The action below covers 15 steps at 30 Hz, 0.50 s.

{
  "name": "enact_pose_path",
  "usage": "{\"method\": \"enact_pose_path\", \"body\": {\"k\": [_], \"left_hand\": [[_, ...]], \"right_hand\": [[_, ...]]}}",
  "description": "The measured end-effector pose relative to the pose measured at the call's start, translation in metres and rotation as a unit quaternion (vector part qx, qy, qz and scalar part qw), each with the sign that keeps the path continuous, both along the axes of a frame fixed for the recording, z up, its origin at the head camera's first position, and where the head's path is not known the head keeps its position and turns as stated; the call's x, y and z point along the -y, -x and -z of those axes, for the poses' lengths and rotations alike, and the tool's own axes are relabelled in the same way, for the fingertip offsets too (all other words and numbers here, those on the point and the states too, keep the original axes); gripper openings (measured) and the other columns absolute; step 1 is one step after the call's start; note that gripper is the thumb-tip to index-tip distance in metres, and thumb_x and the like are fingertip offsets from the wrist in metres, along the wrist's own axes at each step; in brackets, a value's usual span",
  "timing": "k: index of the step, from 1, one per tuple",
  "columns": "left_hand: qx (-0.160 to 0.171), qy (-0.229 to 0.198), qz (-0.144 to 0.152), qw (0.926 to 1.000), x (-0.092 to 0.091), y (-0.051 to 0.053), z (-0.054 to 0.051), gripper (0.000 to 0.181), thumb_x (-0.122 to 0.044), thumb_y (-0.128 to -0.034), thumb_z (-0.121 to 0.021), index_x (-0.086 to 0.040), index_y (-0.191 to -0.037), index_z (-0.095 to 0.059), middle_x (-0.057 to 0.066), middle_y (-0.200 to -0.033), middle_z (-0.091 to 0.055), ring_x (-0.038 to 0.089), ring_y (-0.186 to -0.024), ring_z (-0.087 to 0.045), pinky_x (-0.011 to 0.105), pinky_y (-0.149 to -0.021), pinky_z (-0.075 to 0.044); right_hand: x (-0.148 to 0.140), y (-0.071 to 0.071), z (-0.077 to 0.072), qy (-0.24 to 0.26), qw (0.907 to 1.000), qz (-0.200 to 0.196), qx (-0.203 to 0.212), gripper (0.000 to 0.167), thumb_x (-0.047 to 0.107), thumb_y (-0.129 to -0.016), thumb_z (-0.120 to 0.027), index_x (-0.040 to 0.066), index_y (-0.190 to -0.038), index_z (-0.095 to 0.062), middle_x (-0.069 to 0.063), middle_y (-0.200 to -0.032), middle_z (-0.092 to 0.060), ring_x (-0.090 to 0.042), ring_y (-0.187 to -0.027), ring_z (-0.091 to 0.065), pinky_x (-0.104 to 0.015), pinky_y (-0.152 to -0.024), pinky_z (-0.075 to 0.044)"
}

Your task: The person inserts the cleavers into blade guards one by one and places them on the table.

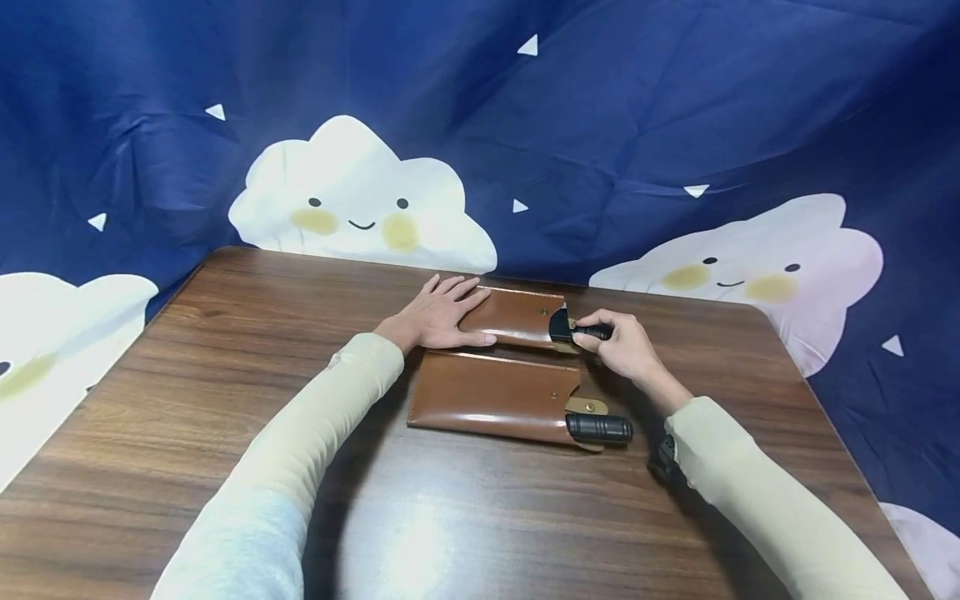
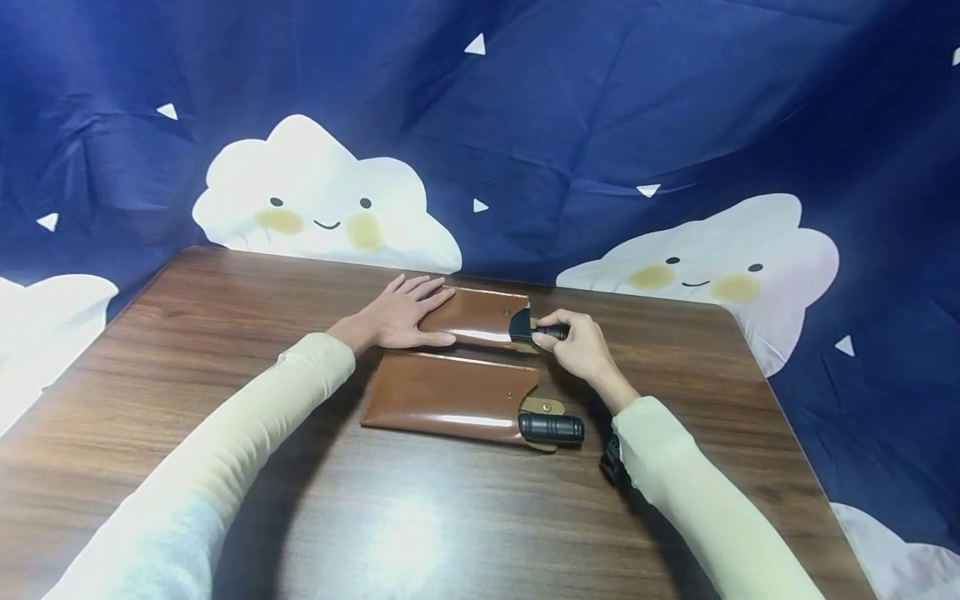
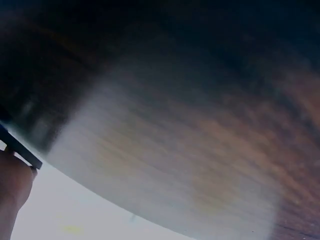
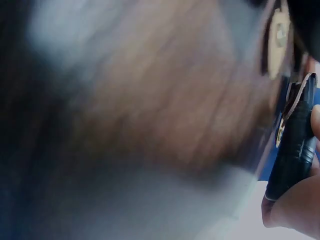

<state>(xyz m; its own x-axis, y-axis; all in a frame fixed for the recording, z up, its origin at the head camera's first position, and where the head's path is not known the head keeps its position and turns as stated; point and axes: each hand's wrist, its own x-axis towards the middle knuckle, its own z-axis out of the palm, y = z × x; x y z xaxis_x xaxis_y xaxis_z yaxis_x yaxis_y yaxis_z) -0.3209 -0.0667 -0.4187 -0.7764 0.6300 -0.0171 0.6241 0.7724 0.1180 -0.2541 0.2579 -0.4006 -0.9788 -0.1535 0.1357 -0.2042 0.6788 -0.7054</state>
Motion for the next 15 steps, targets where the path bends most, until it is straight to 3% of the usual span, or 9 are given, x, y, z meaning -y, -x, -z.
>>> {"method": "enact_pose_path", "body": {"k": [9, 15], "left_hand": [[0.013, 0.015, -0.003, 0.9998, -0.005, 0.005, 0.006, 0.101, -0.088, -0.0854, -0.035, -0.026, -0.164, -0.02, 0.005, -0.168, -0.02, 0.03, -0.153, -0.014, 0.058, -0.119, -0.009], [0.02, 0.028, -0.01, 0.9993, -0.0063, 0.0052, 0.0048, 0.102, -0.088, -0.0851, -0.035, -0.027, -0.165, -0.017, 0.005, -0.168, -0.017, 0.03, -0.153, -0.013, 0.057, -0.12, -0.006]], "right_hand": [[-0.0036, 0.0037, 0.004, 0.008, 0.9996, -0.01, 0.027, 0.025, 0.01, -0.092, -0.075, -0.003, -0.113, -0.072, -0.022, -0.107, -0.07, -0.019, -0.072, -0.055, -0.024, -0.06, -0.044], [-0.0069, 0.0095, 0.0024, 0.027, 0.9966, -0.038, 0.067, 0.027, 0.009, -0.094, -0.072, -0.007, -0.116, -0.067, -0.019, -0.094, -0.067, -0.018, -0.064, -0.057, -0.026, -0.056, -0.048]]}}
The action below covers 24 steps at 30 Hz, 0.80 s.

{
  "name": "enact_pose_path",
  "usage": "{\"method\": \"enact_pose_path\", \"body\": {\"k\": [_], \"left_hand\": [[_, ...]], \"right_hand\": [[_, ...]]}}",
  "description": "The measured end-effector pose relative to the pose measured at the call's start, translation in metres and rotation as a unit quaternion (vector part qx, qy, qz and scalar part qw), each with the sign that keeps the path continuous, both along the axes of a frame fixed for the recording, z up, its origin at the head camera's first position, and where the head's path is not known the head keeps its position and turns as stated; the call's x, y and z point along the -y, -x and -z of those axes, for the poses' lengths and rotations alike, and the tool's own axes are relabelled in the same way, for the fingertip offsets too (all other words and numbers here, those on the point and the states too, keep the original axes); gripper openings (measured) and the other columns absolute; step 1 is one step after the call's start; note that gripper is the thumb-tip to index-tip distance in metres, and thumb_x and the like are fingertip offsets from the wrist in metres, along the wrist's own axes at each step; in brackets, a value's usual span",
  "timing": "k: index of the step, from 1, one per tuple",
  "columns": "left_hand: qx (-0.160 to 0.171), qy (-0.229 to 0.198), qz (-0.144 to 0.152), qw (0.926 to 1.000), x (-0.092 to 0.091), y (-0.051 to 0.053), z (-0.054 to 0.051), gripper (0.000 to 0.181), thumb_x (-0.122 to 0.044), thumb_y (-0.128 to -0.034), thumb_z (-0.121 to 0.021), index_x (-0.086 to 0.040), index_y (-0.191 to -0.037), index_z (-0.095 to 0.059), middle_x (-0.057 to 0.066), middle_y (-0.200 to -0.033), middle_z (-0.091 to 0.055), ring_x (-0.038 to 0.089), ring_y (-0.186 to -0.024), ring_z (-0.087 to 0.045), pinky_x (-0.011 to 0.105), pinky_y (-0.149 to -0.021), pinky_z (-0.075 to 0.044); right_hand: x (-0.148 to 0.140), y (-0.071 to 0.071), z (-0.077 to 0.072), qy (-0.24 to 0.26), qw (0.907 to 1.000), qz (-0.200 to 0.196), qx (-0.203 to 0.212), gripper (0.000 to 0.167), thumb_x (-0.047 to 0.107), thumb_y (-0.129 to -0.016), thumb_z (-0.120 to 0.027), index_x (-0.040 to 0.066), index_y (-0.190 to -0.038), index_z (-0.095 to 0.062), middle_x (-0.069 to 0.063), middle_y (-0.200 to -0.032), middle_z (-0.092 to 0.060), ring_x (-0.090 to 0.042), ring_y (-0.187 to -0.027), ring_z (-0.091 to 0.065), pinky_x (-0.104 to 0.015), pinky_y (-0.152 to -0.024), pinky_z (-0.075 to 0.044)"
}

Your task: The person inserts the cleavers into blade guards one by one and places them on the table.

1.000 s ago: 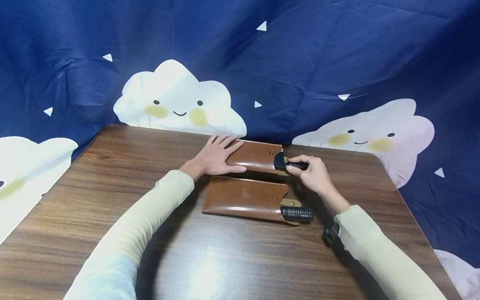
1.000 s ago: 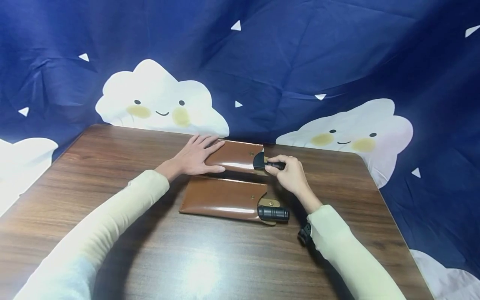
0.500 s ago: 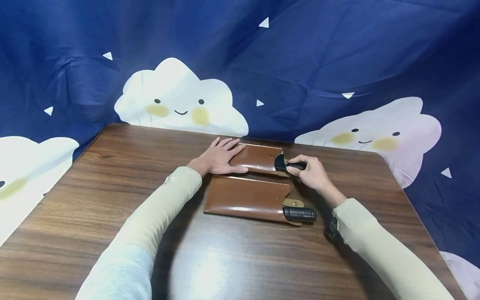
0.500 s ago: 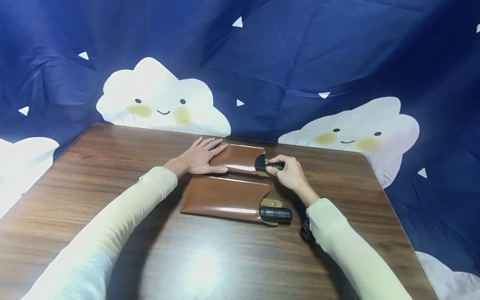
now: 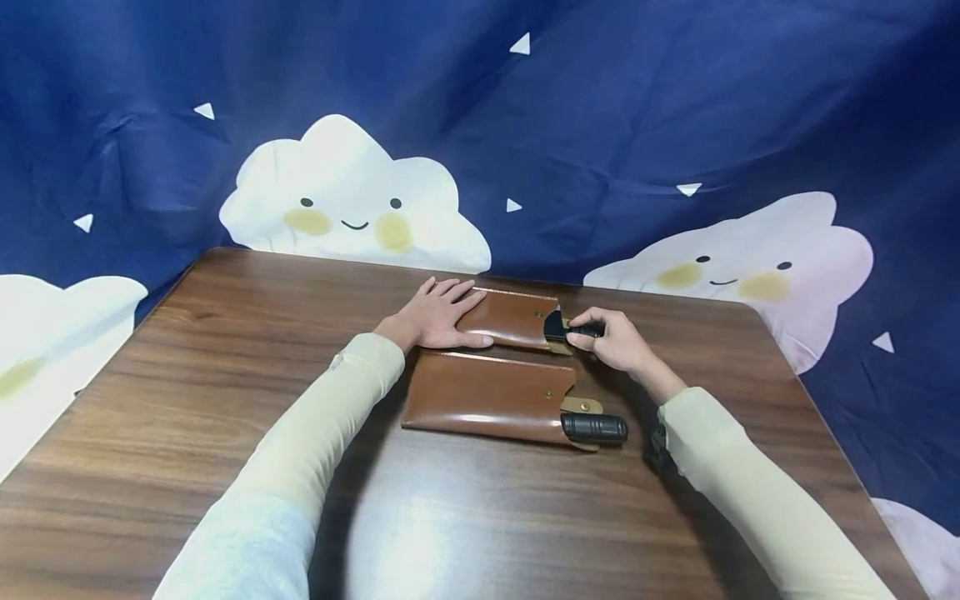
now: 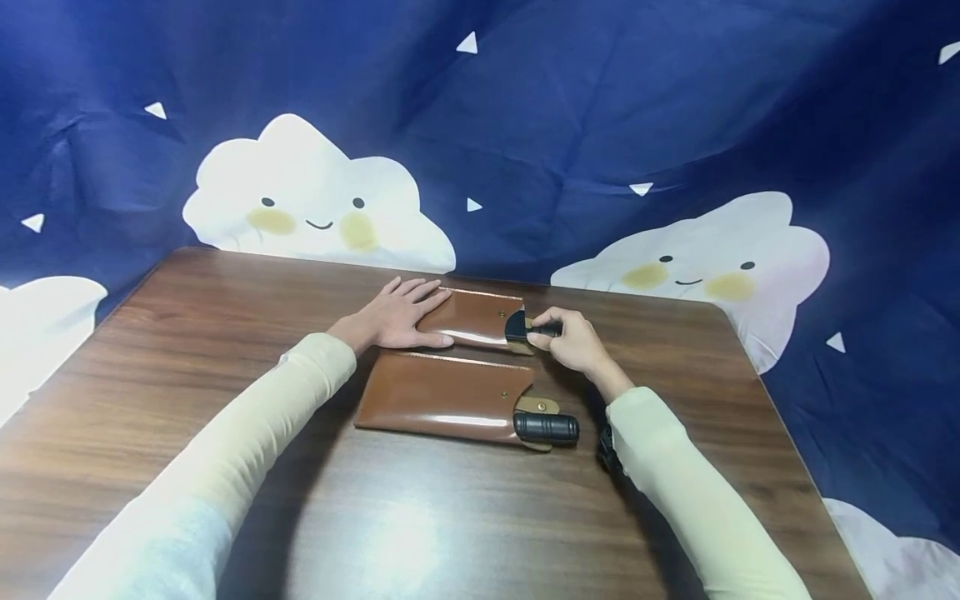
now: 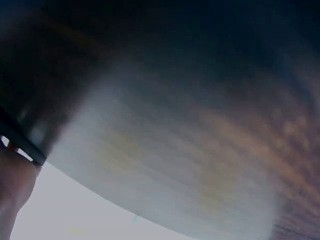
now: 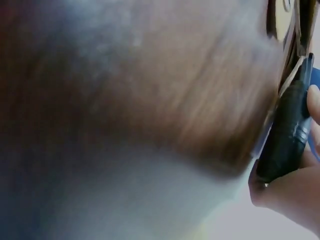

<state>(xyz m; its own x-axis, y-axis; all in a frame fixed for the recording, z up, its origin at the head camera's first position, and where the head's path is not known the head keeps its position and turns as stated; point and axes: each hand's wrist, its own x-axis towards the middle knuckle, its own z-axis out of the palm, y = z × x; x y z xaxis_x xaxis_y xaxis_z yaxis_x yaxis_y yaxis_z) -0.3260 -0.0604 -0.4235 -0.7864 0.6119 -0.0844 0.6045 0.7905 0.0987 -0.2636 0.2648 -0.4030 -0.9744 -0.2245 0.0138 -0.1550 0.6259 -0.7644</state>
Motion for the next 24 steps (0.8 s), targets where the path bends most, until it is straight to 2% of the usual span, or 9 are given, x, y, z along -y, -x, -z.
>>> {"method": "enact_pose_path", "body": {"k": [5, 14, 24], "left_hand": [[-0.006, -0.002, -0.001, 1.0, 0.0002, -0.0037, -0.0058, 0.101, -0.086, -0.0861, -0.038, -0.024, -0.164, -0.02, 0.007, -0.167, -0.021, 0.031, -0.152, -0.016, 0.056, -0.12, -0.009], [0.002, -0.003, -0.008, 1.0, -0.0002, -0.0042, -0.0032, 0.101, -0.086, -0.0854, -0.04, -0.025, -0.164, -0.019, 0.006, -0.167, -0.02, 0.032, -0.152, -0.016, 0.056, -0.12, -0.009], [-0.006, -0.005, -0.004, 1.0, 0.0004, -0.0043, -0.0057, 0.102, -0.087, -0.0852, -0.039, -0.024, -0.164, -0.021, 0.008, -0.167, -0.022, 0.033, -0.152, -0.019, 0.055, -0.12, -0.011]], "right_hand": [[-0.0021, 0.0008, -0.0006, -0.02, 0.9997, -0.014, -0.005, 0.028, 0.011, -0.095, -0.071, -0.005, -0.117, -0.066, -0.015, -0.086, -0.065, -0.018, -0.06, -0.055, -0.027, -0.055, -0.047], [-0.0024, -0.0006, -0.0001, -0.041, 0.9988, -0.025, -0.01, 0.029, 0.013, -0.095, -0.071, -0.003, -0.118, -0.065, -0.012, -0.081, -0.063, -0.017, -0.058, -0.054, -0.027, -0.054, -0.045], [-0.0017, -0.0017, -0.0005, -0.042, 0.9988, -0.018, -0.017, 0.028, 0.014, -0.095, -0.071, -0.002, -0.118, -0.065, -0.014, -0.087, -0.064, -0.017, -0.061, -0.054, -0.027, -0.055, -0.046]]}}
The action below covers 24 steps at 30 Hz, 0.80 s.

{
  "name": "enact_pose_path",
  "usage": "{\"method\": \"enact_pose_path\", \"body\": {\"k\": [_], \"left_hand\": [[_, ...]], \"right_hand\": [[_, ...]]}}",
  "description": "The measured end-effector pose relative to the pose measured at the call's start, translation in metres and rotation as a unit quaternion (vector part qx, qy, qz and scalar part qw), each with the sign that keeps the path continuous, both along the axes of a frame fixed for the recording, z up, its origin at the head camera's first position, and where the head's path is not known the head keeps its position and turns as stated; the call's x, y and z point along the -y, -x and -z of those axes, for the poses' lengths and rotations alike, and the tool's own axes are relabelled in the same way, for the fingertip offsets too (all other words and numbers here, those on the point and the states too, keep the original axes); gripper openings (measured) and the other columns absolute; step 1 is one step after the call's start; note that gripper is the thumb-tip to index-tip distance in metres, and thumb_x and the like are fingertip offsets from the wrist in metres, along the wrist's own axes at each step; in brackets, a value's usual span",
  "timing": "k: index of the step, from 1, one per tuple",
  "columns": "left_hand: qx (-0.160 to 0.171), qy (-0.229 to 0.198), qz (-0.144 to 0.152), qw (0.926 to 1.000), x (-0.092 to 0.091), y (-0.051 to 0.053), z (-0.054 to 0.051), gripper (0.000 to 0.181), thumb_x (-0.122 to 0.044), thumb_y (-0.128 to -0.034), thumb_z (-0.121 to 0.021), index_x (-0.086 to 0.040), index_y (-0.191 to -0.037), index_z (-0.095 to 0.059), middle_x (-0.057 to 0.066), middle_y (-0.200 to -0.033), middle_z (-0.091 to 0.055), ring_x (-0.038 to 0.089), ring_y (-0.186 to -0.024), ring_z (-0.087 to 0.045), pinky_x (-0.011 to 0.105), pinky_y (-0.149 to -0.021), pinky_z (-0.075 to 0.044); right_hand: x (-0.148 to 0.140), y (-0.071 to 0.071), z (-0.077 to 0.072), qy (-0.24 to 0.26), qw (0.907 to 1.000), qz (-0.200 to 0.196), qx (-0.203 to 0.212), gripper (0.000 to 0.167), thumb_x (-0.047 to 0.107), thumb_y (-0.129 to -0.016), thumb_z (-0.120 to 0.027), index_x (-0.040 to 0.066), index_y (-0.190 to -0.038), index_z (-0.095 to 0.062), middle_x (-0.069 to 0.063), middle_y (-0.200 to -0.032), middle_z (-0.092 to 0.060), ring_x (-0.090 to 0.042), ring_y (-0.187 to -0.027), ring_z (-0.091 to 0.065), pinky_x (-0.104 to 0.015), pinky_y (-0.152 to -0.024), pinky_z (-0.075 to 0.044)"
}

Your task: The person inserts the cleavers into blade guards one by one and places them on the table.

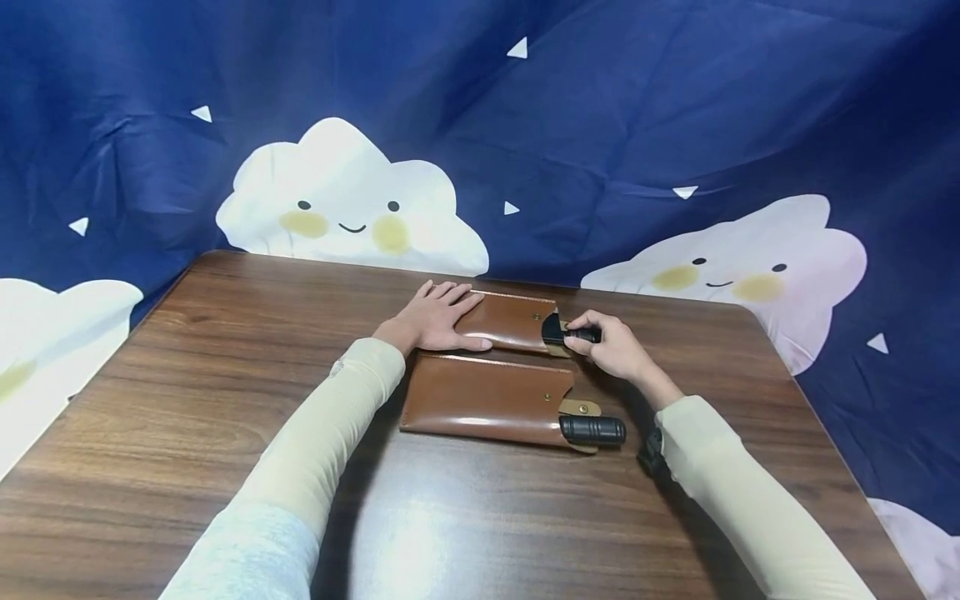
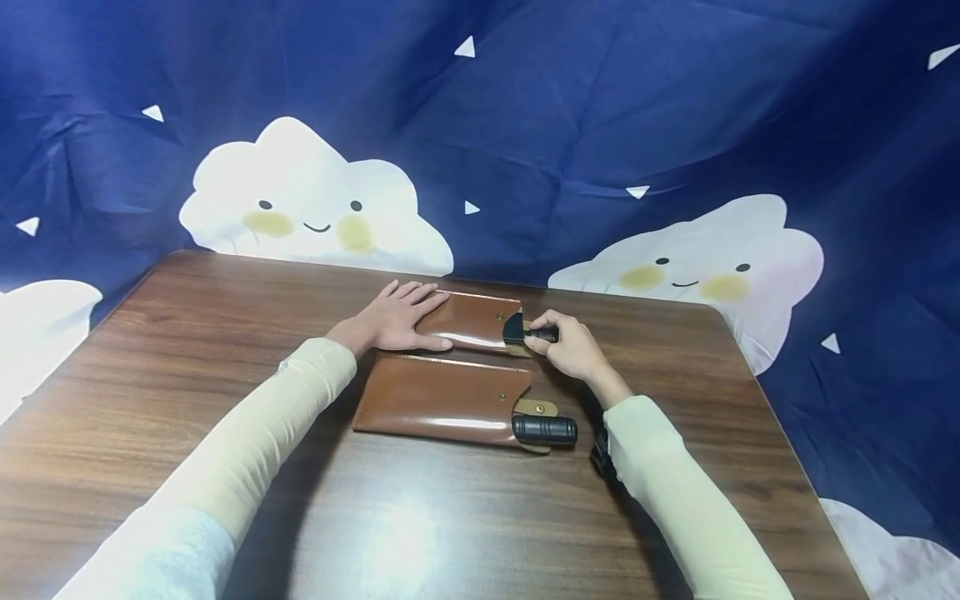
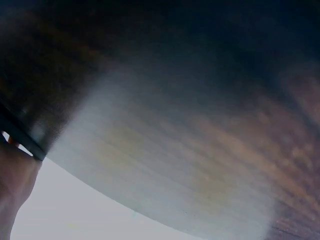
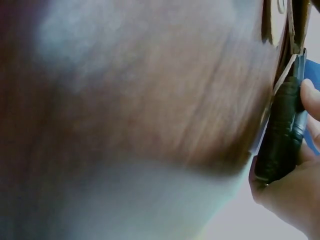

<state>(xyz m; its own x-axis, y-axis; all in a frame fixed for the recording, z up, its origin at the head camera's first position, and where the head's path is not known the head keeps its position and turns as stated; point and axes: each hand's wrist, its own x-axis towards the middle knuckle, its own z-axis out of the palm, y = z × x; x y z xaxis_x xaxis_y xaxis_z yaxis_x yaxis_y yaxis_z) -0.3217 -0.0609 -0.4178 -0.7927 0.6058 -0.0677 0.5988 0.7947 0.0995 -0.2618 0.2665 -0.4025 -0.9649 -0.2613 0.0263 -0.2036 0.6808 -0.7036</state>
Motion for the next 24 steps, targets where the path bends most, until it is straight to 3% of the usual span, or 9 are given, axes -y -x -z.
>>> {"method": "enact_pose_path", "body": {"k": [4, 8, 12, 17, 24], "left_hand": [[0.012, -0.004, -0.004, 0.9999, 0.001, 0.001, 0.0, 0.103, -0.087, -0.0844, -0.039, -0.025, -0.164, -0.021, 0.008, -0.167, -0.02, 0.032, -0.153, -0.016, 0.055, -0.12, -0.009], [0.02, -0.021, -0.008, 0.9995, 0.0, 0.002, -0.003, 0.103, -0.086, -0.0841, -0.042, -0.025, -0.164, -0.023, 0.007, -0.168, -0.018, 0.031, -0.154, -0.009, 0.057, -0.12, -0.005], [0.029, -0.049, -0.007, 0.9984, -0.002, 0.004, -0.008, 0.1, -0.083, -0.0858, -0.046, -0.022, -0.163, -0.026, 0.009, -0.168, -0.018, 0.032, -0.155, -0.006, 0.06, -0.12, -0.004], [0.032, -0.055, -0.013, 0.9979, 0.0, 0.0, -0.013, 0.094, -0.078, -0.0893, -0.046, -0.022, -0.162, -0.028, 0.011, -0.166, -0.025, 0.035, -0.153, -0.013, 0.061, -0.119, -0.008], [-0.005, -0.049, -0.022, 0.9986, 0.01, -0.016, -0.017, 0.088, -0.076, -0.0928, -0.042, -0.022, -0.161, -0.031, 0.011, -0.164, -0.029, 0.037, -0.152, -0.016, 0.063, -0.118, -0.008]], "right_hand": [[0.001, 0.001, 0.001, -0.009, 0.9999, 0.004, -0.009, 0.028, 0.016, -0.095, -0.072, -0.001, -0.117, -0.067, -0.016, -0.091, -0.066, -0.02, -0.066, -0.056, -0.029, -0.058, -0.047], [0.003, 0.003, -0.002, -0.044, 0.9974, 0.011, -0.055, 0.029, 0.022, -0.093, -0.074, 0.002, -0.115, -0.07, -0.017, -0.108, -0.067, -0.03, -0.09, -0.062, -0.042, -0.08, -0.05], [0.003, 0.004, -0.006, -0.056, 0.9958, 0.024, -0.069, 0.034, 0.026, -0.094, -0.073, 0.003, -0.119, -0.068, -0.018, -0.121, -0.064, -0.038, -0.114, -0.058, -0.054, -0.099, -0.043], [-0.002, 0.0, -0.009, -0.056, 0.9954, 0.028, -0.073, 0.034, 0.024, -0.097, -0.07, 0.001, -0.123, -0.066, -0.02, -0.123, -0.065, -0.041, -0.118, -0.057, -0.057, -0.101, -0.042], [-0.008, -0.011, -0.015, -0.092, 0.9889, 0.018, -0.116, 0.036, 0.025, -0.097, -0.07, 0.001, -0.124, -0.067, -0.02, -0.127, -0.063, -0.043, -0.118, -0.054, -0.06, -0.099, -0.041]]}}
